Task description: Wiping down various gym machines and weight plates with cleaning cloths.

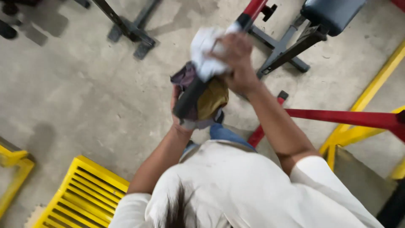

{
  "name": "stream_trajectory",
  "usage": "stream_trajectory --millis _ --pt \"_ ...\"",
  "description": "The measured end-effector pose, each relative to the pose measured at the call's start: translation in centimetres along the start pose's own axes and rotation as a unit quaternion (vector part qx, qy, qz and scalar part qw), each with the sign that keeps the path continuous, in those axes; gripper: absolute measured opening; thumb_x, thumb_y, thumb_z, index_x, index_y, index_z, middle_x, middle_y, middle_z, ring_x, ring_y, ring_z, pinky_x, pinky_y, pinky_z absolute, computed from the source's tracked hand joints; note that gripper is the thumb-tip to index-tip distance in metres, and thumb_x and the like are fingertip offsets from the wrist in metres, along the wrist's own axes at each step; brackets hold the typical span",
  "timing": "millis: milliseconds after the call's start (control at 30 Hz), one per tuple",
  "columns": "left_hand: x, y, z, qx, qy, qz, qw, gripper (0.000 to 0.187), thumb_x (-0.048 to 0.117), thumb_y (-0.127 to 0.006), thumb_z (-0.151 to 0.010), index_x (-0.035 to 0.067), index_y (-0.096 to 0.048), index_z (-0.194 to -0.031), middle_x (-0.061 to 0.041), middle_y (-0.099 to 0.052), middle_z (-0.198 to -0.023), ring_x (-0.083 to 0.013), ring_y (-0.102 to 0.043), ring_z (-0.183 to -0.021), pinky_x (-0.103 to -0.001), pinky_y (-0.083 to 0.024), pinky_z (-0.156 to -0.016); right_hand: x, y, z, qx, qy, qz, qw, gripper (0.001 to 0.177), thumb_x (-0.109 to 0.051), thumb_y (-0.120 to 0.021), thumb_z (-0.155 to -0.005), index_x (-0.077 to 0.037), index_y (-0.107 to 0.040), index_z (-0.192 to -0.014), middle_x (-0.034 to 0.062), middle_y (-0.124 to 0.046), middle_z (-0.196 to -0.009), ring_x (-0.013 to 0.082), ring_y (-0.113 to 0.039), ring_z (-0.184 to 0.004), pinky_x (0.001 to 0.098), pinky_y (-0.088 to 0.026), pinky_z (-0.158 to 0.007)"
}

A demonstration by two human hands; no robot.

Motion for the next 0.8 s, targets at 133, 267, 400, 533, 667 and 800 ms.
stream_trajectory --millis 133,267,400,533,667,800 --pt "0.0 2.5 -5.0 -0.016 -0.013 0.020 1.000 0.076 0.060 -0.042 -0.106 0.005 -0.041 -0.158 -0.021 -0.043 -0.158 -0.0371 -0.047 -0.143 -0.051 -0.040 -0.123 2.6 -0.4 0.2 0.035 -0.021 0.000 0.999 0.061 -0.015 -0.069 -0.085 -0.032 -0.067 -0.143 0.0019 -0.049 -0.158 0.0308 -0.036 -0.153 0.0571 -0.020 -0.130" --pt "0.6 4.7 -7.7 -0.028 -0.033 0.034 0.998 0.077 0.058 -0.040 -0.107 0.003 -0.037 -0.161 -0.022 -0.043 -0.159 -0.0368 -0.047 -0.144 -0.050 -0.041 -0.123 -2.0 0.2 -1.3 -0.092 0.094 -0.068 0.989 0.064 -0.022 -0.071 -0.073 -0.036 -0.067 -0.135 0.0060 -0.052 -0.152 0.0341 -0.037 -0.146 0.0540 -0.013 -0.122" --pt "1.1 6.5 -9.1 -0.043 -0.043 0.047 0.997 0.077 0.056 -0.038 -0.109 0.001 -0.034 -0.163 -0.023 -0.042 -0.160 -0.0365 -0.047 -0.144 -0.050 -0.042 -0.123 3.8 2.0 -2.7 -0.069 0.183 0.013 0.981 0.053 -0.030 -0.082 -0.090 -0.043 -0.067 -0.139 -0.0030 -0.058 -0.147 0.0222 -0.045 -0.142 0.0462 -0.016 -0.123" --pt "1.7 7.5 -9.3 -0.061 -0.048 0.054 0.996 0.078 0.054 -0.037 -0.110 -0.002 -0.030 -0.165 -0.024 -0.042 -0.161 -0.0362 -0.048 -0.144 -0.049 -0.043 -0.123 8.8 4.5 -3.6 -0.025 0.065 0.025 0.997 0.043 -0.033 -0.081 -0.093 -0.033 -0.069 -0.134 0.0031 -0.061 -0.136 0.0276 -0.050 -0.134 0.0497 -0.025 -0.116" --pt "1.6 8.2 -8.6 -0.081 -0.050 0.064 0.993 0.079 0.052 -0.035 -0.112 -0.005 -0.026 -0.167 -0.024 -0.041 -0.162 -0.0359 -0.048 -0.145 -0.048 -0.043 -0.123 4.5 1.6 -2.6 0.018 0.009 0.072 0.997 0.039 -0.024 -0.075 -0.091 -0.033 -0.069 -0.129 0.0017 -0.061 -0.136 0.0305 -0.049 -0.137 0.0529 -0.024 -0.121" --pt "2.7 6.7 -6.3 -0.073 -0.036 0.053 0.995 0.082 0.054 -0.035 -0.110 -0.003 -0.025 -0.168 -0.024 -0.040 -0.163 -0.0363 -0.047 -0.146 -0.049 -0.043 -0.123 -4.2 0.3 -3.7 -0.073 0.073 -0.002 0.995 0.047 -0.032 -0.077 -0.079 -0.031 -0.071 -0.125 0.0018 -0.063 -0.129 0.0285 -0.051 -0.133 0.0541 -0.023 -0.120"
Point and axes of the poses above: each hand's wrist, its own z-axis away from the middle knuckle, its own y-axis out of the back of the hand, x = y × z, the point moved 3 cm from there along -z, towards the middle knuckle
